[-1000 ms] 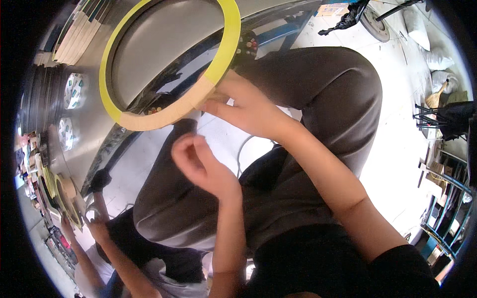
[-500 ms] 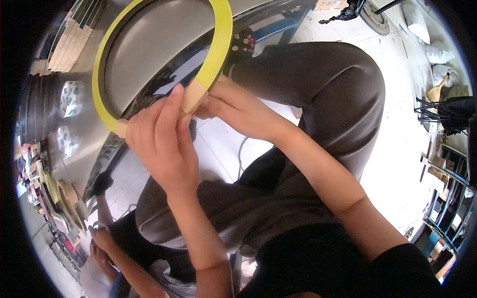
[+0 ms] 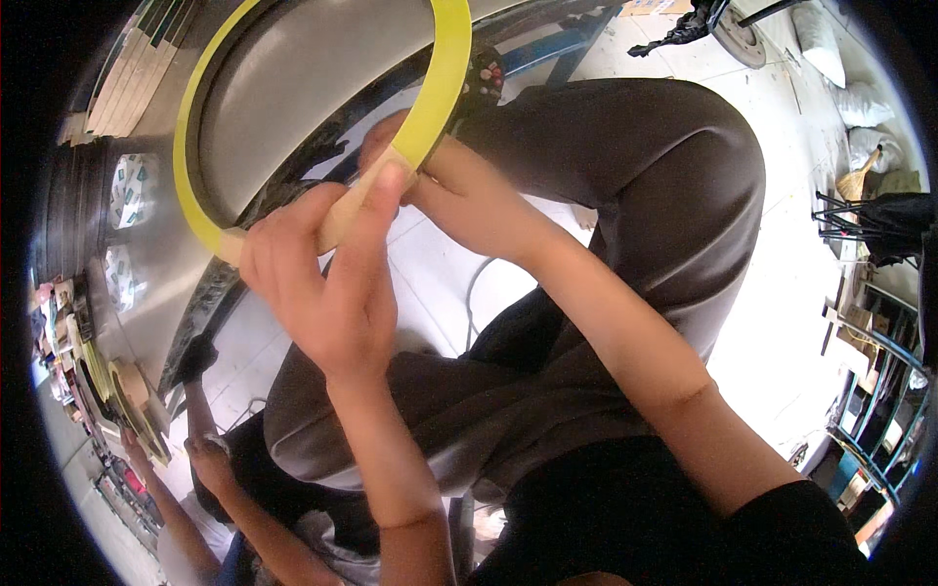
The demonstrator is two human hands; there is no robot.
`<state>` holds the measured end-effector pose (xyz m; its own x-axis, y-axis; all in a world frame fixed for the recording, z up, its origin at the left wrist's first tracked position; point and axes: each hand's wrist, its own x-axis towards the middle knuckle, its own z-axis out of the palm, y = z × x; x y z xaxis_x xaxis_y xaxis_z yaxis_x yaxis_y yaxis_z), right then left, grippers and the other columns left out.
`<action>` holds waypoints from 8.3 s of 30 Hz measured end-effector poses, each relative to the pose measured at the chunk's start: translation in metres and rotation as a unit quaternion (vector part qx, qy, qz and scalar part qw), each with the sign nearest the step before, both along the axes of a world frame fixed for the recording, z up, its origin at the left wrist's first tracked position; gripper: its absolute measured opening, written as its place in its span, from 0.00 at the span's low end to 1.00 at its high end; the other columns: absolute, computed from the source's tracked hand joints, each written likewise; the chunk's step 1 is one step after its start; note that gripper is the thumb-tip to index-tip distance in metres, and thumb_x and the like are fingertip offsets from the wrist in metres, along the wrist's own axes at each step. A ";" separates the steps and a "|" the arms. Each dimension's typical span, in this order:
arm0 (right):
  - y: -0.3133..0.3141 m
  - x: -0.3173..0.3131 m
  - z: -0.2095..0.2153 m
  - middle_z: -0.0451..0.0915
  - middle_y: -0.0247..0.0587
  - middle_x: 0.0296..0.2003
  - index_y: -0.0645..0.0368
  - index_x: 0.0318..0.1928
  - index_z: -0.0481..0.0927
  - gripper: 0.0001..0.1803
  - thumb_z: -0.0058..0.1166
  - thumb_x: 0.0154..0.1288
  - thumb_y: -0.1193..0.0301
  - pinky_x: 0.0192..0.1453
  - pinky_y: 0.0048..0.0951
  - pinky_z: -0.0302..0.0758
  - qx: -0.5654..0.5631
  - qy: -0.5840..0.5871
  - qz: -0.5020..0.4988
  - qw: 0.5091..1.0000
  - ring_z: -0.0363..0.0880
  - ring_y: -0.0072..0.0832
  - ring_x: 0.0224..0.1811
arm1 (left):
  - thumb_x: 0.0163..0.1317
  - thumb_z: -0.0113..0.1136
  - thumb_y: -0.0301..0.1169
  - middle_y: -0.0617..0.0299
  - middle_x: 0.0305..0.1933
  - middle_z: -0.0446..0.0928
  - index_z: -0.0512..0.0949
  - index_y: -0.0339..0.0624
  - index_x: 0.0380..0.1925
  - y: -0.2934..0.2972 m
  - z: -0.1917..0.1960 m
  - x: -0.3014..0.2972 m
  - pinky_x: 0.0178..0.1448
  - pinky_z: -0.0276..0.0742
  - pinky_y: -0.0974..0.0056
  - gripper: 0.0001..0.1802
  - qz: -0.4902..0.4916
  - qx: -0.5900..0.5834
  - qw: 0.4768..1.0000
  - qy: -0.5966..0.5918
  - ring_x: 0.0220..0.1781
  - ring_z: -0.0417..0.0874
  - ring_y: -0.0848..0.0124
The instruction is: The recorder is applying tape to sections of circular wooden hoops, using a roll of tape and a small knife to cut it.
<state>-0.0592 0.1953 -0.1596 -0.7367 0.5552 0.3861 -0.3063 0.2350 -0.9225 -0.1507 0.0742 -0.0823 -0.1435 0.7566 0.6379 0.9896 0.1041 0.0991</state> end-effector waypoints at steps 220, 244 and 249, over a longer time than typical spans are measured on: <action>-0.028 0.107 0.104 0.83 0.46 0.49 0.63 0.43 0.87 0.09 0.66 0.63 0.73 0.61 0.38 0.71 -0.091 -0.039 0.114 0.989 0.78 0.36 0.54 | 0.69 0.63 0.35 0.57 0.39 0.82 0.79 0.35 0.47 0.022 0.024 0.037 0.41 0.80 0.63 0.14 -0.021 0.134 0.381 -0.915 0.39 0.84 0.69; -0.028 0.088 0.129 0.76 0.32 0.27 0.60 0.34 0.79 0.18 0.49 0.76 0.59 0.43 0.22 0.68 -0.290 -0.198 0.113 0.930 0.75 0.21 0.30 | 0.65 0.67 0.42 0.69 0.31 0.77 0.79 0.43 0.42 0.016 0.020 0.037 0.22 0.53 0.77 0.16 0.018 0.142 0.487 -0.862 0.25 0.71 0.85; -0.010 0.086 0.128 0.76 0.31 0.21 0.60 0.27 0.79 0.23 0.50 0.75 0.55 0.34 0.22 0.68 -0.280 -0.216 0.129 0.926 0.73 0.18 0.24 | 0.65 0.67 0.41 0.70 0.31 0.77 0.78 0.44 0.41 0.027 0.026 0.046 0.22 0.53 0.77 0.14 0.064 0.140 0.500 -0.852 0.26 0.70 0.86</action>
<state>0.0272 0.1855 -0.0317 -0.8919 0.3626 -0.2703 0.1399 -0.3472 -0.9273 -0.1043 0.1013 -0.0562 -0.6944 0.5875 -0.4156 -0.5709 -0.0980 0.8152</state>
